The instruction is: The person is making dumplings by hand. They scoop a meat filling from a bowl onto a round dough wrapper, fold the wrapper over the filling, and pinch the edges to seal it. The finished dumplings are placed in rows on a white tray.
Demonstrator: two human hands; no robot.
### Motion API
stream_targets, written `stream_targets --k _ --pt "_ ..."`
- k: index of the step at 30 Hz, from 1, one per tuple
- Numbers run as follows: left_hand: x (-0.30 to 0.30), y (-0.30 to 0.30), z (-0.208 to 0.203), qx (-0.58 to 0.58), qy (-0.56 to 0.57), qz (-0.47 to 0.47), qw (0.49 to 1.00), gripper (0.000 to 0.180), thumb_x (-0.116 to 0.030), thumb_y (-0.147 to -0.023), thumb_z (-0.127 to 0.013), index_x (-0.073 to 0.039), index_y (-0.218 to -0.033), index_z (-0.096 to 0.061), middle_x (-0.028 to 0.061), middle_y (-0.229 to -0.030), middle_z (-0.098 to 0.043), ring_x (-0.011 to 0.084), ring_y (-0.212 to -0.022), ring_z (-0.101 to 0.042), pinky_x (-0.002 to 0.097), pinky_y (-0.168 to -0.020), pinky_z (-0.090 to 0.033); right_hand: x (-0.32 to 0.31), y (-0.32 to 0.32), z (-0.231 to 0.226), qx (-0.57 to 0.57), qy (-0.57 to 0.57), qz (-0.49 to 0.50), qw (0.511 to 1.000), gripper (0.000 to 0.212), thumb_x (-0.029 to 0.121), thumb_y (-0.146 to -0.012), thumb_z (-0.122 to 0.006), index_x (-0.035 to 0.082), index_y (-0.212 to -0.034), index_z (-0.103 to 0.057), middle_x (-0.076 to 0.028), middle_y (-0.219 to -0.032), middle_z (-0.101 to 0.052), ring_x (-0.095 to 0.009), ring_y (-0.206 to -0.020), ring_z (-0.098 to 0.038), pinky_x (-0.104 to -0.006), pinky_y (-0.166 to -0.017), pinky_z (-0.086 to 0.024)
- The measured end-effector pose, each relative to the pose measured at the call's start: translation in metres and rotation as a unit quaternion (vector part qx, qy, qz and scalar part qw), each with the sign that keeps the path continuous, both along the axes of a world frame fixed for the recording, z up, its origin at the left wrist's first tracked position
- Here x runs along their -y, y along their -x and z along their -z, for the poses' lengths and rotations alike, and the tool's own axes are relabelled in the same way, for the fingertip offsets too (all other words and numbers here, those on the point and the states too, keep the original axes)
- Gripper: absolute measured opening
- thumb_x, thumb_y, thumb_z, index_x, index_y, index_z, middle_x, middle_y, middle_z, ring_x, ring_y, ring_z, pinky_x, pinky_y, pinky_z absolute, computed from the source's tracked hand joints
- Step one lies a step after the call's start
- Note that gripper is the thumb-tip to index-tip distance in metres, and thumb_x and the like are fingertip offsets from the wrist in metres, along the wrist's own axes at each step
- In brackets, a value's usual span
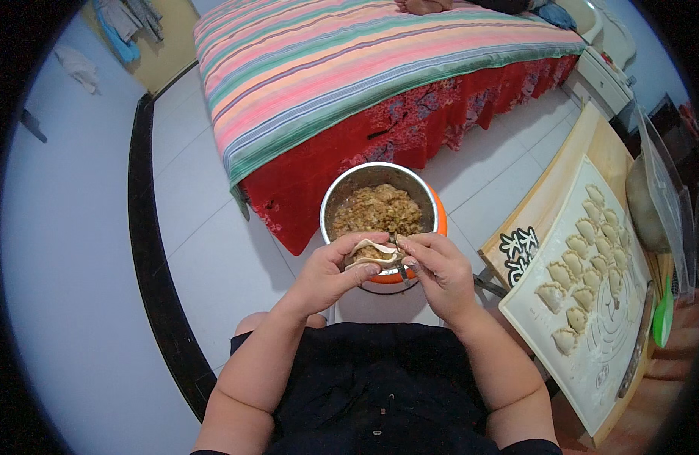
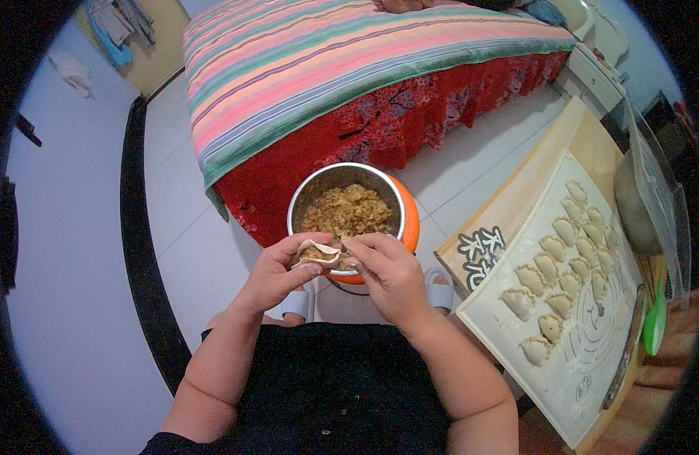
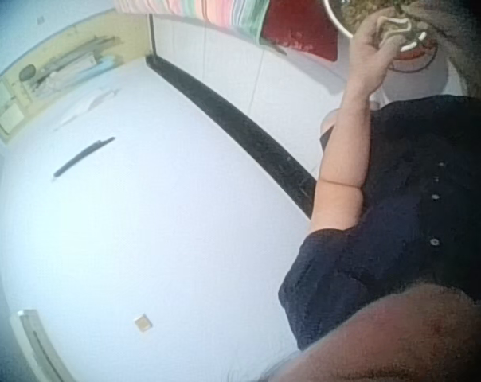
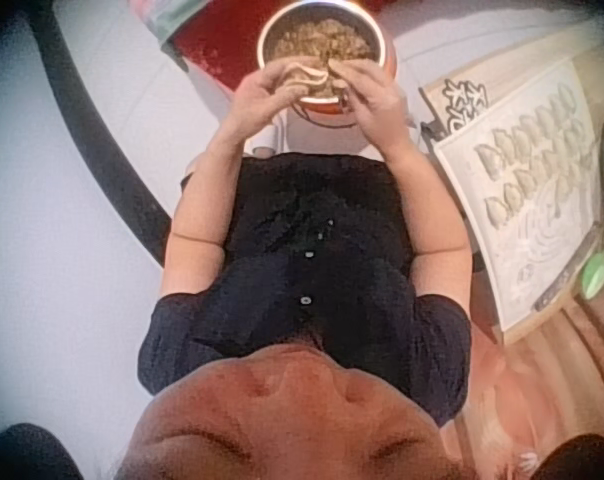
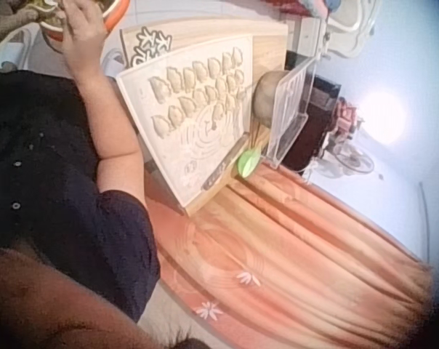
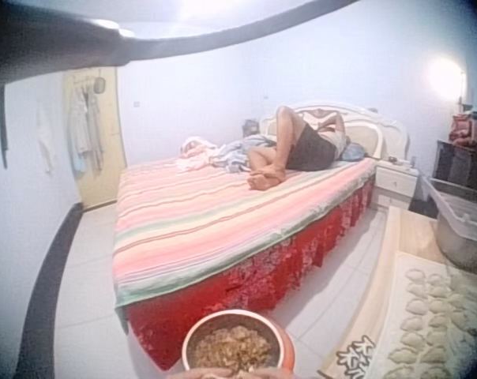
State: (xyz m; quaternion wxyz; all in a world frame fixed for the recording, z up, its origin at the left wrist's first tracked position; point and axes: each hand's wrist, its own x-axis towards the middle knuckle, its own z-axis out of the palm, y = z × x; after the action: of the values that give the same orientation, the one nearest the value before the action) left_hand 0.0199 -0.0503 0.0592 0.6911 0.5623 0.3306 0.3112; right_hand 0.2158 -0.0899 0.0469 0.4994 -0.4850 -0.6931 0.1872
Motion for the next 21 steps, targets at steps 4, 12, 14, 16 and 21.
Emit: stream_targets --k 4,12,14,16,21 --pt "0.003 0.0 -0.004 -0.039 -0.014 0.005 0.999 0.046 -0.01 -0.083 -0.065 -0.004 -0.126 -0.051 0.0066 -0.117 -0.058 0.0135 -0.105 -0.055 0.0282 -0.09 -0.045 0.001 -0.003 -0.007 -0.02 0.051 -0.038 0.998 0.022 0.002 -0.074 -0.068 0.004 -0.096 -0.068 -0.01 -0.086 -0.064 -0.025 -0.079 -0.061 -0.0327 -0.069 -0.049" --pt "0.006 -0.002 -0.012 -0.044 0.001 0.02 0.999 0.044 -0.009 -0.082 -0.065 -0.003 -0.124 -0.052 0.0062 -0.118 -0.057 0.013 -0.106 -0.054 0.0287 -0.091 -0.043 0.001 -0.004 -0.008 -0.051 0.072 -0.064 0.994 0.017 0.001 -0.073 -0.067 0.002 -0.09 -0.067 -0.011 -0.082 -0.063 -0.025 -0.074 -0.062 -0.032 -0.067 -0.05" --pt "0.007 -0.003 -0.011 -0.049 -0.01 0.02 0.999 0.042 -0.009 -0.083 -0.065 -0.003 -0.123 -0.053 0.0063 -0.118 -0.057 0.0135 -0.106 -0.054 0.029 -0.091 -0.043 0.001 -0.004 -0.006 -0.026 0.049 -0.061 0.997 0.016 0.001 -0.073 -0.067 0.001 -0.089 -0.066 -0.011 -0.083 -0.063 -0.026 -0.076 -0.062 -0.0325 -0.068 -0.05" --pt "0.007 -0.003 -0.006 -0.062 -0.04 0.023 0.997 0.04 -0.01 -0.083 -0.065 -0.003 -0.121 -0.053 0.0065 -0.117 -0.057 0.0139 -0.106 -0.054 0.0292 -0.091 -0.044 0.003 -0.002 -0.004 -0.003 0.049 -0.048 0.998 0.017 0.001 -0.073 -0.066 0.001 -0.09 -0.065 -0.012 -0.085 -0.063 -0.027 -0.078 -0.061 -0.0331 -0.069 -0.05" --pt "0.007 -0.004 -0.006 -0.082 -0.065 0.023 0.994 0.037 -0.008 -0.085 -0.062 -0.003 -0.121 -0.053 0.0065 -0.115 -0.058 0.0138 -0.106 -0.053 0.0281 -0.091 -0.043 0.004 -0.004 -0.004 0.042 0.024 -0.038 0.998 0.022 0.001 -0.073 -0.065 0.003 -0.095 -0.065 -0.011 -0.089 -0.062 -0.027 -0.08 -0.06 -0.0342 -0.07 -0.049"
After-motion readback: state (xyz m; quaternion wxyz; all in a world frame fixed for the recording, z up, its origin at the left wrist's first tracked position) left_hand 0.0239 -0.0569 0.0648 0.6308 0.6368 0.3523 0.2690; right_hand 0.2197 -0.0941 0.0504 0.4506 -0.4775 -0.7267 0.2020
